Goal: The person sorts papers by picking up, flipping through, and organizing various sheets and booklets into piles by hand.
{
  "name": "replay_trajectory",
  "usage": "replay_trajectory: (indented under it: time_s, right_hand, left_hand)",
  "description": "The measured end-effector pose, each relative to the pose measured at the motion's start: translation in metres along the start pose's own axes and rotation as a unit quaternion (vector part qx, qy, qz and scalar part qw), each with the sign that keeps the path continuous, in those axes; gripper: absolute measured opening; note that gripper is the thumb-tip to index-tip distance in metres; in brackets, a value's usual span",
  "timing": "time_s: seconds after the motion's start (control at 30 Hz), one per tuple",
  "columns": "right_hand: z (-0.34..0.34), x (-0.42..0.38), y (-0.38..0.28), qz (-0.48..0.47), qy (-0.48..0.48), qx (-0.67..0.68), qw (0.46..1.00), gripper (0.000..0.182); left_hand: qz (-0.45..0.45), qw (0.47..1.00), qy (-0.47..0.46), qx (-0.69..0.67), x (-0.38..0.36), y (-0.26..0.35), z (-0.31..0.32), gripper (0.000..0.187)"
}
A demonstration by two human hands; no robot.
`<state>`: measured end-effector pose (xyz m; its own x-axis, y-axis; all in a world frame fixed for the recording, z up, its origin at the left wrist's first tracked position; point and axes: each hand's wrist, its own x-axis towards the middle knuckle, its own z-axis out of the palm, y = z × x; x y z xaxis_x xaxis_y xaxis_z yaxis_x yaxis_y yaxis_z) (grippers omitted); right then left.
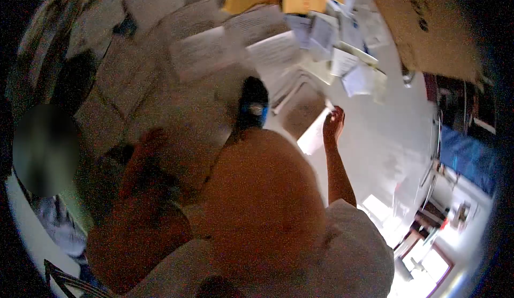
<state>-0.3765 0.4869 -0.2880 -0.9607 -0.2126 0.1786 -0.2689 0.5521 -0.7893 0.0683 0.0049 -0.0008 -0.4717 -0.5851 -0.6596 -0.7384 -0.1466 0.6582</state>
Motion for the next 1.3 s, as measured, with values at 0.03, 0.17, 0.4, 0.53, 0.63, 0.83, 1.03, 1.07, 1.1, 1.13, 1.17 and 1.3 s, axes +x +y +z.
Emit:
replay_trajectory:
  time_s: [0.03,0.17,0.4,0.53,0.63,0.83,1.03,1.07,1.1,1.13,1.17,1.3]
  right_hand:
    - [-0.091,0.015,-0.032,0.104,-0.054,0.082,0.99,0.037]
    - [-0.115,0.049,-0.089,0.035,-0.379,0.075,0.922,0.032]
    - [0.007,-0.004,-0.173,-0.554,-0.553,-0.123,0.61,0.058]
    - [0.022,-0.017,-0.173,-0.575,-0.55,-0.203,0.571,0.062]
    - [0.021,-0.01,-0.164,-0.602,-0.544,-0.159,0.562,0.061]
    - [0.024,-0.018,-0.142,-0.585,-0.534,-0.125,0.598,0.056]
    - [0.017,-0.011,-0.164,-0.543,-0.556,-0.129,0.616,0.051]
    - [0.018,-0.01,-0.162,-0.552,-0.549,-0.133,0.614,0.05]
    - [0.019,-0.01,-0.16,-0.561,-0.541,-0.137,0.611,0.05]
    - [0.02,-0.01,-0.158,-0.561,-0.541,-0.137,0.611,0.05]
    - [0.02,-0.011,-0.156,-0.554,-0.547,-0.138,0.612,0.051]
    - [0.02,-0.013,-0.157,-0.495,-0.584,-0.157,0.623,0.053]
  left_hand:
    - [-0.005,0.997,-0.076,-0.011,0.012,-0.03,0.106,0.042]
    - [0.126,0.972,-0.135,0.145,0.006,-0.022,0.266,0.037]
    - [0.139,0.962,-0.231,0.04,0.02,-0.028,0.287,0.034]
    - [0.095,0.966,-0.236,-0.031,0.034,-0.06,0.305,0.034]
    - [0.125,0.955,-0.253,-0.096,0.04,-0.065,0.308,0.034]
    - [0.112,0.964,-0.238,-0.028,0.035,-0.056,0.306,0.034]
    - [0.114,0.962,-0.249,-0.015,0.035,-0.05,0.306,0.038]
    - [0.103,0.962,-0.251,-0.006,0.034,-0.049,0.305,0.039]
    - [0.102,0.963,-0.251,-0.006,0.033,-0.047,0.305,0.039]
    - [0.099,0.962,-0.253,-0.016,0.031,-0.043,0.304,0.039]
    - [0.096,0.962,-0.255,-0.026,0.03,-0.041,0.304,0.04]
    - [0.072,0.96,-0.265,-0.046,0.032,-0.045,0.305,0.041]
